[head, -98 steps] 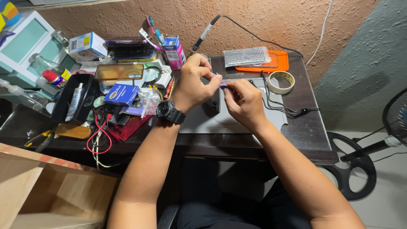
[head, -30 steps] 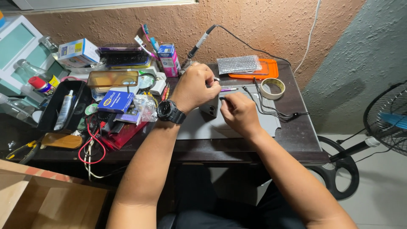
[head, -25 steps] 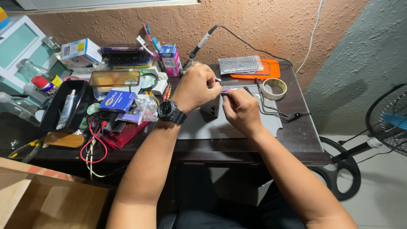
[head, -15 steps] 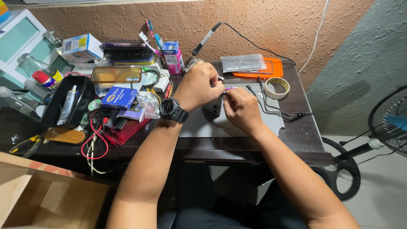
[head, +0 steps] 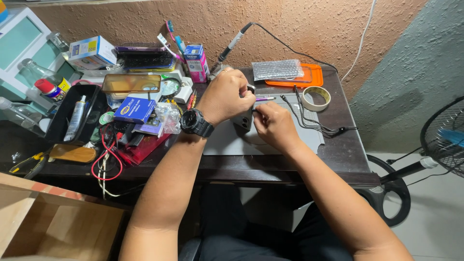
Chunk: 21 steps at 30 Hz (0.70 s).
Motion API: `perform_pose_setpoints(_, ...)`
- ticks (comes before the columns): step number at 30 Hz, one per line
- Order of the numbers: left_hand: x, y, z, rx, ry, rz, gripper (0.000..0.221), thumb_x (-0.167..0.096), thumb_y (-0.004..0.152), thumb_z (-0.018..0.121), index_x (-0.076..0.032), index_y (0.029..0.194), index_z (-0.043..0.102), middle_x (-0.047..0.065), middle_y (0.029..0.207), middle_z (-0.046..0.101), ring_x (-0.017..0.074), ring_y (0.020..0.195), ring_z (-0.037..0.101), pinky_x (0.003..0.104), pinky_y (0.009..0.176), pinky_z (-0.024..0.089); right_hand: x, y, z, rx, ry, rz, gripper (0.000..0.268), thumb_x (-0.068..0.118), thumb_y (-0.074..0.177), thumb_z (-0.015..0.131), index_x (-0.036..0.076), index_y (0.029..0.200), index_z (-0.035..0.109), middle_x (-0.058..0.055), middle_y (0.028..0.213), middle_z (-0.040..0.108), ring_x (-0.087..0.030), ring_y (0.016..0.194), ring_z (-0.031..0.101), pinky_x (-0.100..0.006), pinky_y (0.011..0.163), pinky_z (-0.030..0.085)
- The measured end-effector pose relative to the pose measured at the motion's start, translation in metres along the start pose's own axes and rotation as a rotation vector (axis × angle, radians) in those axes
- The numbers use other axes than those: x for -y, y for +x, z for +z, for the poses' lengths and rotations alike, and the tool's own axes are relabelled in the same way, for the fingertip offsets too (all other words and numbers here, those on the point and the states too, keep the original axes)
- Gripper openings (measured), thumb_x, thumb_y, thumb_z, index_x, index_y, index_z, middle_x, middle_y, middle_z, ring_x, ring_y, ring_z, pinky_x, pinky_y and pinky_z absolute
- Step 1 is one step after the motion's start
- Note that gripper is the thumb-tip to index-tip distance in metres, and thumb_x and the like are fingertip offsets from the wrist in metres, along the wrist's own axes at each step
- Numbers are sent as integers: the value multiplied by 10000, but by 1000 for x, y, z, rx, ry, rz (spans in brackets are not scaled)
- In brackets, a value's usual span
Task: Using a prying tool to carefully remove the back cover of a smartphone on a repair bench.
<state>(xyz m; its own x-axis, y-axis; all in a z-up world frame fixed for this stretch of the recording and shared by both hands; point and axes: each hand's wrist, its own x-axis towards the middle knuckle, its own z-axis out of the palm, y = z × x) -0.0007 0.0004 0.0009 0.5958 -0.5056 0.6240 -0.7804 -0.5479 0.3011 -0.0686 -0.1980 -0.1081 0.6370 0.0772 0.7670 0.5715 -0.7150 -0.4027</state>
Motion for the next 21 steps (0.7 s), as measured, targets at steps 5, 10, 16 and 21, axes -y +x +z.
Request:
perform_pose_setpoints(5, -1, 0, -2, 5, -1, 14, 260, -280, 831, 792, -90, 663, 736, 135, 897, 803, 382, 976, 767, 473, 896, 632, 6, -1, -1, -13, -23, -16, 87, 48, 982, 757, 126, 974, 795, -60, 714, 628, -323, 667, 743, -384, 592, 595)
perform_pose_setpoints(10, -11, -2, -12, 7, -21, 19, 293, -297, 835, 832, -87, 652, 744, 132, 915, 822, 379, 984, 776, 455, 916, 633, 9, -1, -6, -50, 6, -5, 95, 56, 998, 772, 142, 973, 802, -32, 710, 631, -275, 665, 738, -346, 560, 579)
perform_pose_setpoints(16, -6, -4, -9, 31, 10, 30, 240, -290, 779, 834, -119, 640, 740, 85, 928, 829, 347, 1003, 779, 456, 926, 637, 13, 6, -24, -151, 191, 65, 69, 105, 1068, 773, 125, 1044, 834, -68, 763, 662, -257, 711, 736, -329, 593, 582)
perform_pose_setpoints(21, -4, -2, -7, 57, 17, 41, 211, -266, 770, 817, -116, 644, 739, 92, 958, 829, 356, 1033, 771, 463, 950, 631, 13, 7, -24, -148, 265, 100, 79, 59, 1067, 811, 92, 1083, 881, -101, 820, 718, -225, 711, 741, -309, 574, 600)
